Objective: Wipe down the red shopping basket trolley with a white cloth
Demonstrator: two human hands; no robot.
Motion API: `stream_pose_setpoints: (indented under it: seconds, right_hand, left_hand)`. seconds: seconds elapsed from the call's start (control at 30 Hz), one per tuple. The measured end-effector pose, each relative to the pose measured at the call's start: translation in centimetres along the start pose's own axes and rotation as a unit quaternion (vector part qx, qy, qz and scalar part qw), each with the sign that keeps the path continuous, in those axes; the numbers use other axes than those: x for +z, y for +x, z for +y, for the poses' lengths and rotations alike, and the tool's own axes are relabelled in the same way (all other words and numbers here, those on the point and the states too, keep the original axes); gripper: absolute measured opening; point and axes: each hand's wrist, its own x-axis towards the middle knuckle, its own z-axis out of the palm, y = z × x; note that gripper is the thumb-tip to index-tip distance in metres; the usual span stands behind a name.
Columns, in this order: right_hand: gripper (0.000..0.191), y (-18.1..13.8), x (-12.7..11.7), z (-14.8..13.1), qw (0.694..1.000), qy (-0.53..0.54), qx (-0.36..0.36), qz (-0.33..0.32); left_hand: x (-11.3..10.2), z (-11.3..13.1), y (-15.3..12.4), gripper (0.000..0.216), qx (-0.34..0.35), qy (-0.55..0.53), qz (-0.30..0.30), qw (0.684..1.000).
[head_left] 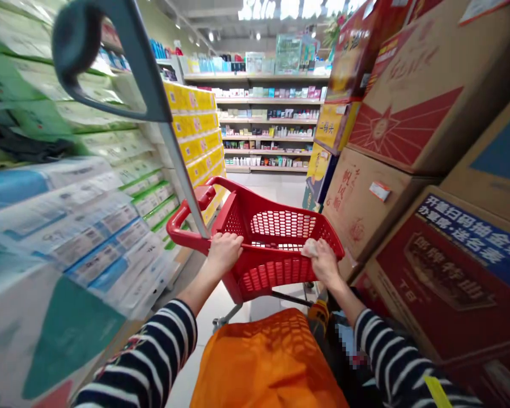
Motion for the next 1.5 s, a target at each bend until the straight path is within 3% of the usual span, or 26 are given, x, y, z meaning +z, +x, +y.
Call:
stream_pose_setpoints:
  seconds: [0.13,0.23,0.3,0.47,0.53,0.6,0.77,0.87,0.97,1.07,1.17,1.27,1.43,1.5]
  right_hand:
    - [0.052,-1.3,3.9,-9.3,0.991,0.067,-0.114,0.009]
    - [0.047,-1.7,4.6,-11.7,0.986,0.087,-0.14,0.009]
    - [0.045,-1.7,4.3,-9.5,0.989,0.083,-0.125,0.0]
    - [0.044,-0.8,1.6,1.0,1.0,0.019,-0.007,0.008]
    - [0.047,-0.5,1.1,3.0,1.0,0.018,0.002,-0.007]
    - [0.052,-0.3,1.2,2.8,0.998,0.043,-0.026,-0.025]
    - [0.052,-0.3,2.8,-2.5,0.978,0.081,-0.185,-0.044]
    - [0.045,0.0,2.9,-3.1,0.962,0.06,-0.255,-0.082]
    - [0.041,0.6,2.4,-0.5,0.961,0.036,-0.251,-0.106]
    - [0.042,1.3,2.0,2.7,0.976,0.026,-0.194,-0.095]
    - [0.044,2.1,1.9,3.9,0.988,0.025,-0.135,-0.076]
    - [0.044,3.1,2.1,1.8,0.989,0.034,-0.129,-0.071]
    - [0.046,4.1,3.5,-6.8,0.946,0.12,-0.272,-0.132]
    - [0.048,4.1,4.1,-9.2,0.933,0.151,-0.297,-0.136]
  left_hand:
    - [0.2,-0.1,-0.1,0.019,-0.021,0.027,-0.003,0.999]
    - [0.4,-1.1,-0.3,0.021,-0.025,0.051,-0.015,0.998]
    - [0.5,-2.0,-0.6,0.022,-0.028,0.054,-0.019,0.998]
    - [0.5,-3.8,-1.5,0.028,-0.031,0.066,-0.022,0.997]
    - [0.6,-4.2,-1.7,0.031,-0.029,0.08,-0.027,0.996]
    - [0.7,-4.4,-1.6,0.033,-0.033,0.09,-0.035,0.995]
    - [0.6,-4.8,-1.0,0.033,-0.04,0.1,-0.056,0.993]
    - [0.4,-5.0,-0.8,0.031,-0.052,0.096,-0.072,0.991]
    - [0.4,-4.9,-1.2,0.032,-0.061,0.077,-0.055,0.994]
    - [0.6,-4.2,-1.8,0.033,-0.079,0.063,-0.029,0.995]
    - [0.7,-3.1,-1.9,0.031,-0.102,0.053,-0.02,0.993]
    - [0.8,-1.9,-1.5,0.031,-0.115,0.03,-0.009,0.993]
    - [1.2,-0.8,-0.8,0.031,-0.117,-0.012,0.018,0.993]
    - [1.3,-0.7,-0.8,0.03,-0.116,-0.01,0.026,0.993]
